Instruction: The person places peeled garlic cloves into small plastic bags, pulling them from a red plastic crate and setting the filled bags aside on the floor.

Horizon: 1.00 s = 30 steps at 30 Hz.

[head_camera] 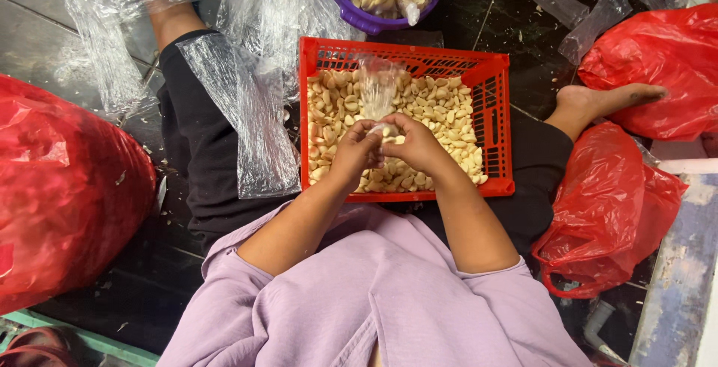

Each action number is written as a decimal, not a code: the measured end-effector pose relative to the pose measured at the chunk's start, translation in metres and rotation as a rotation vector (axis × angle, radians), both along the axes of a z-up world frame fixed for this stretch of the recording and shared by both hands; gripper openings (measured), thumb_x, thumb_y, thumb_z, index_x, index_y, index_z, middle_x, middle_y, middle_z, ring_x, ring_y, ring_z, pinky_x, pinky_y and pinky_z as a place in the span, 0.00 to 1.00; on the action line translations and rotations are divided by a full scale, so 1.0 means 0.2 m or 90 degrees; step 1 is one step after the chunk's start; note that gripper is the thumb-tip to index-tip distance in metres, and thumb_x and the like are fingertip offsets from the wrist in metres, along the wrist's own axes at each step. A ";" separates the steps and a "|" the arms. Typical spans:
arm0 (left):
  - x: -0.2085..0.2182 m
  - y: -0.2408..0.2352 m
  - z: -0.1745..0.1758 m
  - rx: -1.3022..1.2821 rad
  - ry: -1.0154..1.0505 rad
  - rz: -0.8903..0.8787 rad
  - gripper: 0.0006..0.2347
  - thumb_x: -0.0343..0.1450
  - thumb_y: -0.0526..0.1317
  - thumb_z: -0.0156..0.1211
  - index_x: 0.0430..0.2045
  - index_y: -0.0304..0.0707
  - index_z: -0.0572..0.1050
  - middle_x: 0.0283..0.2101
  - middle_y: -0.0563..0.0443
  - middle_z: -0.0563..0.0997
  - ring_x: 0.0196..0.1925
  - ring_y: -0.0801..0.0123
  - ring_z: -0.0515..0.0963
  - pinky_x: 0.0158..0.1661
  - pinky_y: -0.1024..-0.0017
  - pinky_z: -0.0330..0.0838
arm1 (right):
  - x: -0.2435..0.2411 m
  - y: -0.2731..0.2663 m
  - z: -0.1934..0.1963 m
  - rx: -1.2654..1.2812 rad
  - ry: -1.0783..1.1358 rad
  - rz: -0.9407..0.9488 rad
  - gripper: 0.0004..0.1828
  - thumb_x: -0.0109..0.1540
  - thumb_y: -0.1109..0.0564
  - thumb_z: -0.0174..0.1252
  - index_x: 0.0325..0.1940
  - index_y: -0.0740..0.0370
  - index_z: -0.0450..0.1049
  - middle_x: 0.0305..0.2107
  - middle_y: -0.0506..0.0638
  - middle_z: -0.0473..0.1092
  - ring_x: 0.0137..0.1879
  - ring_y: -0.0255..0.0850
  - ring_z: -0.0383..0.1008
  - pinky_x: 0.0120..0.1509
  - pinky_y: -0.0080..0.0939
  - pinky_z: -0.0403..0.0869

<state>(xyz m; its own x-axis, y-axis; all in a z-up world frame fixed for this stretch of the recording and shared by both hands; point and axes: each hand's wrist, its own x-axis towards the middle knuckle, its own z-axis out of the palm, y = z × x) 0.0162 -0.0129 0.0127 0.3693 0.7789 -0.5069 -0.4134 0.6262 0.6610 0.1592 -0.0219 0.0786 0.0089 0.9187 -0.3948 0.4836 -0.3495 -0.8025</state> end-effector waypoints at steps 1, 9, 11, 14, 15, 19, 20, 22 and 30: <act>0.00 0.01 0.00 0.001 -0.001 0.002 0.09 0.74 0.39 0.57 0.47 0.44 0.71 0.24 0.51 0.74 0.21 0.69 0.83 0.24 0.74 0.84 | 0.00 0.01 0.02 0.001 -0.001 0.002 0.31 0.54 0.57 0.71 0.61 0.56 0.73 0.46 0.56 0.75 0.57 0.48 0.74 0.66 0.50 0.69; 0.00 0.00 0.01 0.034 0.111 0.062 0.09 0.74 0.38 0.56 0.47 0.39 0.72 0.31 0.44 0.73 0.26 0.61 0.84 0.29 0.64 0.86 | 0.01 0.03 0.05 0.020 -0.258 0.025 0.21 0.52 0.48 0.71 0.50 0.43 0.78 0.30 0.47 0.68 0.41 0.44 0.78 0.49 0.45 0.75; 0.01 0.01 0.00 -0.005 0.077 0.057 0.09 0.75 0.39 0.54 0.48 0.39 0.71 0.30 0.48 0.70 0.25 0.64 0.83 0.28 0.67 0.86 | -0.02 0.01 0.08 0.060 -0.203 0.062 0.21 0.53 0.52 0.68 0.51 0.46 0.79 0.35 0.53 0.70 0.47 0.49 0.78 0.53 0.48 0.74; 0.00 0.01 -0.01 -0.051 0.037 0.061 0.10 0.76 0.41 0.52 0.49 0.40 0.69 0.30 0.52 0.67 0.24 0.68 0.82 0.28 0.70 0.86 | -0.06 -0.03 0.14 0.123 -0.124 0.118 0.18 0.56 0.59 0.60 0.51 0.53 0.80 0.45 0.62 0.71 0.56 0.60 0.75 0.61 0.54 0.72; 0.00 0.02 -0.01 -0.062 0.032 0.070 0.10 0.76 0.41 0.52 0.49 0.41 0.69 0.31 0.53 0.67 0.24 0.67 0.83 0.28 0.70 0.86 | -0.08 -0.04 0.16 0.142 -0.098 0.141 0.18 0.58 0.63 0.55 0.50 0.56 0.80 0.49 0.65 0.69 0.61 0.64 0.72 0.65 0.57 0.70; -0.01 0.03 -0.03 -0.076 0.003 0.079 0.11 0.76 0.42 0.52 0.50 0.40 0.68 0.31 0.52 0.67 0.23 0.69 0.82 0.27 0.73 0.86 | -0.08 -0.04 0.21 0.186 -0.064 0.140 0.20 0.58 0.66 0.50 0.48 0.57 0.81 0.53 0.66 0.67 0.64 0.66 0.69 0.69 0.61 0.66; -0.01 0.03 -0.03 -0.077 -0.009 0.077 0.10 0.76 0.43 0.53 0.49 0.42 0.69 0.30 0.53 0.67 0.23 0.68 0.83 0.27 0.73 0.86 | -0.09 -0.04 0.24 0.186 -0.014 0.110 0.21 0.58 0.70 0.48 0.48 0.59 0.80 0.54 0.66 0.67 0.61 0.64 0.72 0.59 0.56 0.74; -0.02 0.03 -0.03 -0.079 -0.022 0.076 0.09 0.76 0.44 0.54 0.47 0.44 0.70 0.29 0.54 0.66 0.24 0.67 0.83 0.27 0.73 0.86 | -0.08 -0.03 0.24 0.186 0.037 0.081 0.22 0.58 0.73 0.47 0.47 0.61 0.80 0.55 0.65 0.66 0.58 0.61 0.75 0.49 0.52 0.82; -0.02 0.02 0.00 -0.078 -0.067 0.066 0.08 0.73 0.42 0.60 0.44 0.46 0.72 0.26 0.58 0.67 0.26 0.68 0.84 0.28 0.74 0.86 | 0.03 0.00 -0.08 -0.023 0.190 -0.102 0.25 0.61 0.60 0.65 0.62 0.66 0.70 0.49 0.49 0.67 0.43 0.30 0.75 0.41 0.27 0.82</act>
